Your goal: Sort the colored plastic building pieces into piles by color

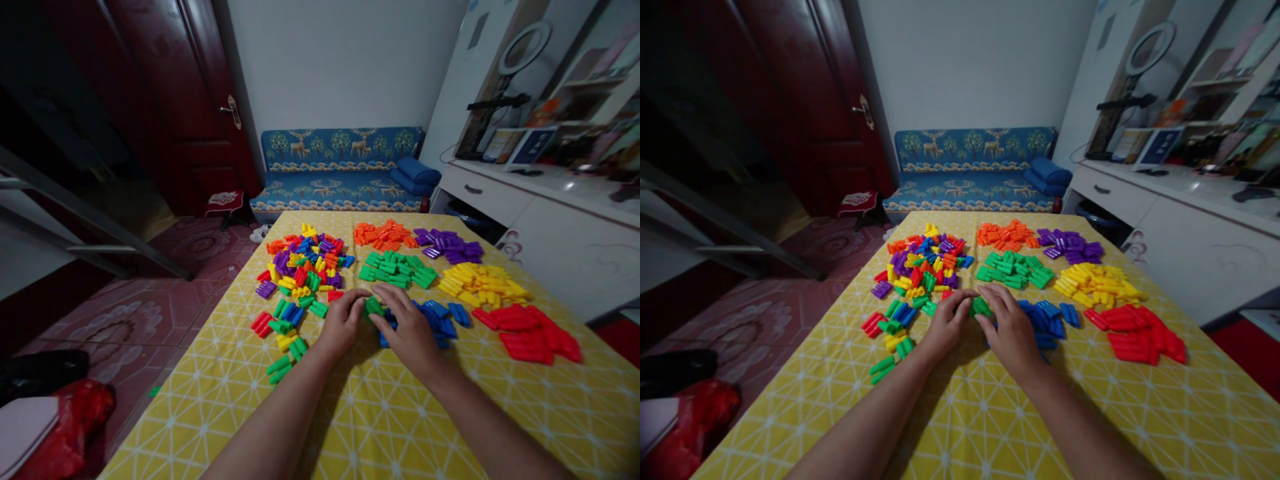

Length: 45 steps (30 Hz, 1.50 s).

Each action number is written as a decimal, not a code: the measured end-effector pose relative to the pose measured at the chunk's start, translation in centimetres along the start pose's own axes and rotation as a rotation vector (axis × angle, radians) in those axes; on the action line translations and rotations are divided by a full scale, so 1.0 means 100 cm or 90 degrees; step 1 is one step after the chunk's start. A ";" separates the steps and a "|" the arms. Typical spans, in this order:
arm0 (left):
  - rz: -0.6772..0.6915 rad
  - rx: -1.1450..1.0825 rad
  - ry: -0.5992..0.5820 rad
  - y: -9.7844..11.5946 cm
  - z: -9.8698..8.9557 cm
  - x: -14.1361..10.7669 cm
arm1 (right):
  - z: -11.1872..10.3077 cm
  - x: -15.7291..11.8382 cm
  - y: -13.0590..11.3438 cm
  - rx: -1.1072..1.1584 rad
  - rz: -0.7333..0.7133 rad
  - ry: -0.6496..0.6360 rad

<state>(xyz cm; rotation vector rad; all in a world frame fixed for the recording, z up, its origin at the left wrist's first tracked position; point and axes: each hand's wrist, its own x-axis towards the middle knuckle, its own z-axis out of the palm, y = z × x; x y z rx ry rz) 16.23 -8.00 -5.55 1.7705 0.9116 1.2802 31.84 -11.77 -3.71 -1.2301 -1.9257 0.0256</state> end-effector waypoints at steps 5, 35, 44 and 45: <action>-0.086 -0.165 0.030 0.001 0.000 0.003 | 0.007 0.009 -0.005 0.058 0.022 -0.052; -0.299 -0.397 0.090 -0.010 -0.005 0.004 | 0.027 0.037 -0.029 0.036 -0.038 -0.250; -0.244 -0.253 0.019 -0.022 0.005 0.001 | 0.011 0.073 0.044 -0.022 0.156 -0.088; -0.224 -0.224 0.020 -0.019 0.005 0.000 | 0.006 0.077 0.051 -0.064 0.155 -0.043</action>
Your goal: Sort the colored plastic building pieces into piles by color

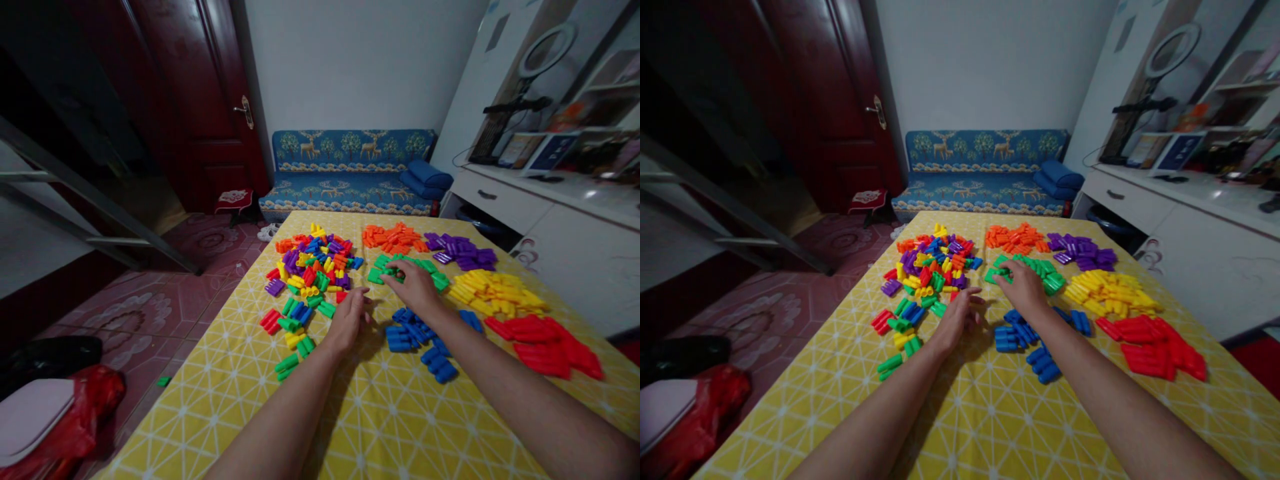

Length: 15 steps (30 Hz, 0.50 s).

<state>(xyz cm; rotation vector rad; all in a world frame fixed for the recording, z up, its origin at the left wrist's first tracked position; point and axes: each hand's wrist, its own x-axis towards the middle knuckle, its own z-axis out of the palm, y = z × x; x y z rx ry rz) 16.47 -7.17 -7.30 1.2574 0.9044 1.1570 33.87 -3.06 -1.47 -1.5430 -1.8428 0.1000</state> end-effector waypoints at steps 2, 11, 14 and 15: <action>0.043 0.051 0.009 0.007 0.001 -0.003 | -0.005 0.003 0.006 -0.036 -0.012 0.088; 0.214 0.013 0.230 0.035 -0.010 -0.013 | 0.057 -0.087 -0.077 0.320 0.042 0.015; 0.240 -0.066 0.283 0.057 -0.022 -0.009 | 0.062 -0.119 -0.107 0.301 0.002 -0.077; 0.253 -0.099 0.282 0.066 -0.028 -0.007 | 0.059 -0.126 -0.115 0.280 -0.048 -0.116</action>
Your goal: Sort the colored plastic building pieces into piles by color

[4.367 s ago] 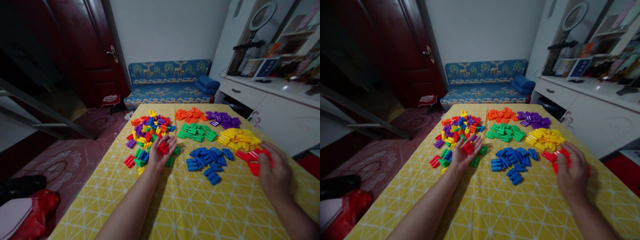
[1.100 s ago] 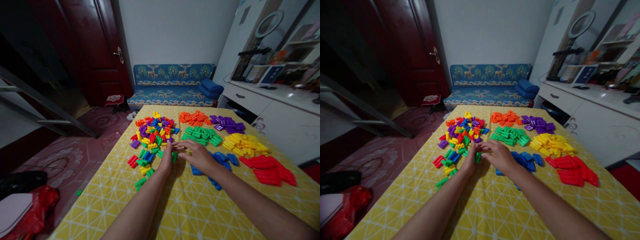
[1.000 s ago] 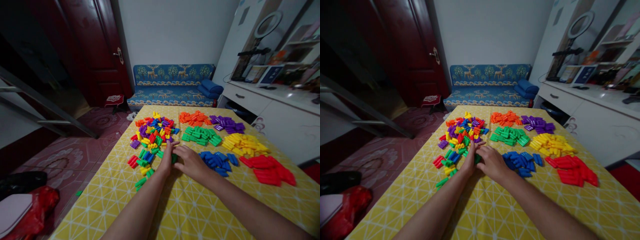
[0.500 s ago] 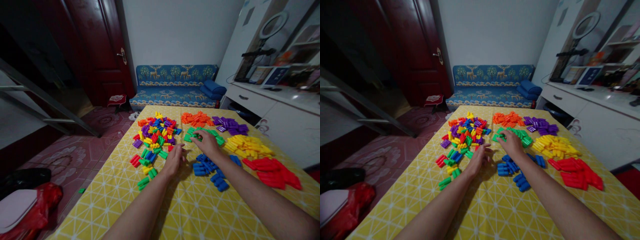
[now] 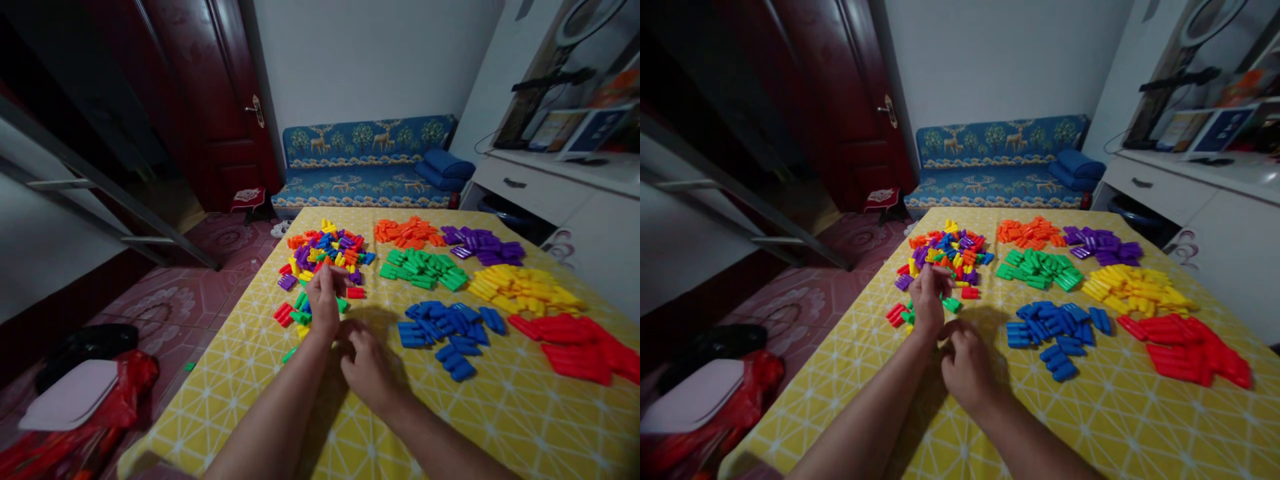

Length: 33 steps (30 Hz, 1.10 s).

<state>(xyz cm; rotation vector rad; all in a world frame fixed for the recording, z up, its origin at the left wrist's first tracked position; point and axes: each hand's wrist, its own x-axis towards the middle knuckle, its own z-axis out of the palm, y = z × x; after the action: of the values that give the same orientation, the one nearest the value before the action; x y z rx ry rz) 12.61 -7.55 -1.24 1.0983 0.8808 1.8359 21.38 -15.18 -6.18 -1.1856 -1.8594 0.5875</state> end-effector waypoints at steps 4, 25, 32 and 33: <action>0.023 -0.040 0.023 0.032 -0.023 0.035 | -0.002 -0.015 -0.028 -0.083 -0.274 -0.260; -0.024 0.675 -0.092 -0.034 -0.111 0.059 | 0.007 0.031 0.032 -0.012 -0.011 0.136; -0.063 0.689 -0.041 -0.011 -0.117 0.077 | 0.001 0.034 0.031 0.117 0.062 0.185; -0.047 0.695 -0.029 -0.012 -0.121 0.085 | 0.001 0.034 0.030 0.133 0.067 0.188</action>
<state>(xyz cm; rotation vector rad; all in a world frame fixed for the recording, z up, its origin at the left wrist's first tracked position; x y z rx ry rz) -0.65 -1.37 -3.88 1.6757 1.9561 1.1945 22.09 -10.83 -7.08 -1.1665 -1.4580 0.6131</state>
